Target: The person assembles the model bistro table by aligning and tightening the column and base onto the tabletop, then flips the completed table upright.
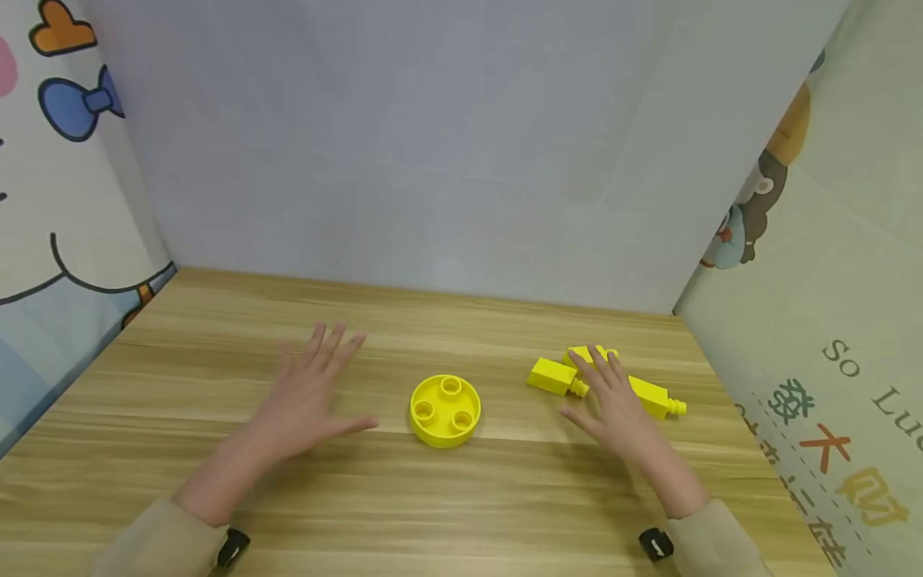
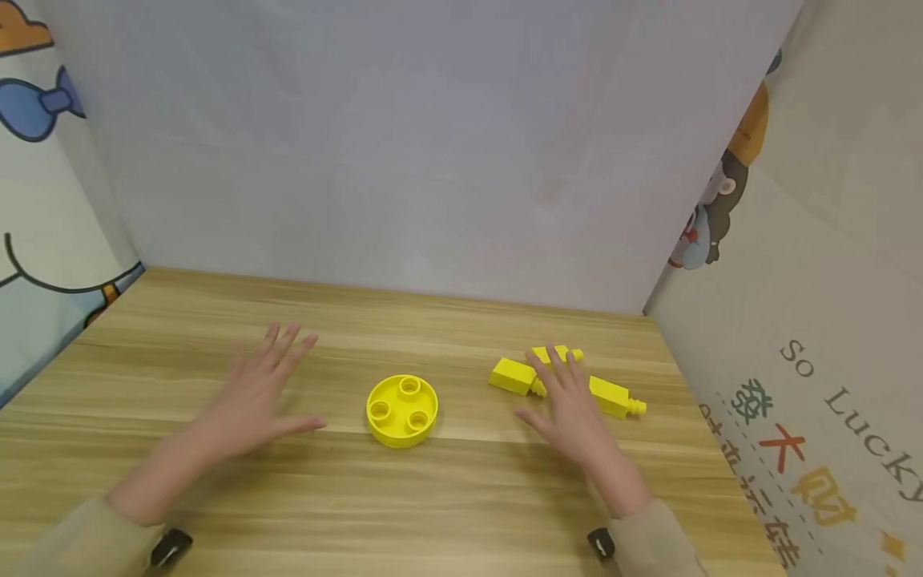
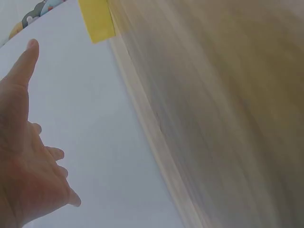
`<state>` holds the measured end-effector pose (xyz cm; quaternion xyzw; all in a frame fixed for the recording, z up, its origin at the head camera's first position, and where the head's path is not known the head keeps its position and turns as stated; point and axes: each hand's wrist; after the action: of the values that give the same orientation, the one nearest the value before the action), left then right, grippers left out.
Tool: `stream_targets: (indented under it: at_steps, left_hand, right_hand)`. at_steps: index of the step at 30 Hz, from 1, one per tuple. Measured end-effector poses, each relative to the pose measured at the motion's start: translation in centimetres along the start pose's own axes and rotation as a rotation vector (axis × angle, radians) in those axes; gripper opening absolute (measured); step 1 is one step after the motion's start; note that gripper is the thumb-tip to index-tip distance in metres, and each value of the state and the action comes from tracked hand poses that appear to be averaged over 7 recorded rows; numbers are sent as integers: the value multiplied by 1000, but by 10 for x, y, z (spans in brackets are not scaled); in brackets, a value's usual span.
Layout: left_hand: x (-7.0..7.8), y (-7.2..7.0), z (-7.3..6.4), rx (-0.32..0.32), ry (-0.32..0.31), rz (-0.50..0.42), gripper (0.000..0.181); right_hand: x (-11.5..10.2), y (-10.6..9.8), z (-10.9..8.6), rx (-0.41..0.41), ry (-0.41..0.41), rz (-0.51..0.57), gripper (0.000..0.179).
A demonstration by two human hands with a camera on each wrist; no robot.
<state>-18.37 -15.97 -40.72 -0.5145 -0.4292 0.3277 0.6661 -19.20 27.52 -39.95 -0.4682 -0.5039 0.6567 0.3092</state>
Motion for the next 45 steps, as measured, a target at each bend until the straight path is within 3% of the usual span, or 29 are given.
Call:
stream_targets:
  at_steps: [10,18,25,29,32,37,45]
  left_hand:
    - [16,14,35,-80,104,-255,123]
    - [21,25,52,-239,206,-403,123]
    - [22,32,66,-386,233,-550,117]
    - [21,34,71,-422,285,-570,109]
    - [20,36,74,-435,318,-534,100]
    - [22,38,77,-455,294,-459,93]
    - [26,35,78,-472,269,-484,93]
  right_hand:
    - [11,5,30,-57,-112,110,81]
    - [17,10,51,-150,-80,103,80]
    - [15,13,64,-188,-26,123,67]
    - [14,14,70,-168,-30,138,55]
    - [13,14,72,-156,-38,137,47]
    - [13,15,73,-156,-39,137,41]
    - [11,8,71,-114,-60,132,41]
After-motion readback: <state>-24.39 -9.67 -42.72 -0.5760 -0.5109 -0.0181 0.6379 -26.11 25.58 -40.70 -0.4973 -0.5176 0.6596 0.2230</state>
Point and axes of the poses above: each hand's wrist, its own z-axis towards the middle knuckle, its own y-axis out of the palm, x = y × z, and after that the axes turned 9 degrees about -x, right-handed
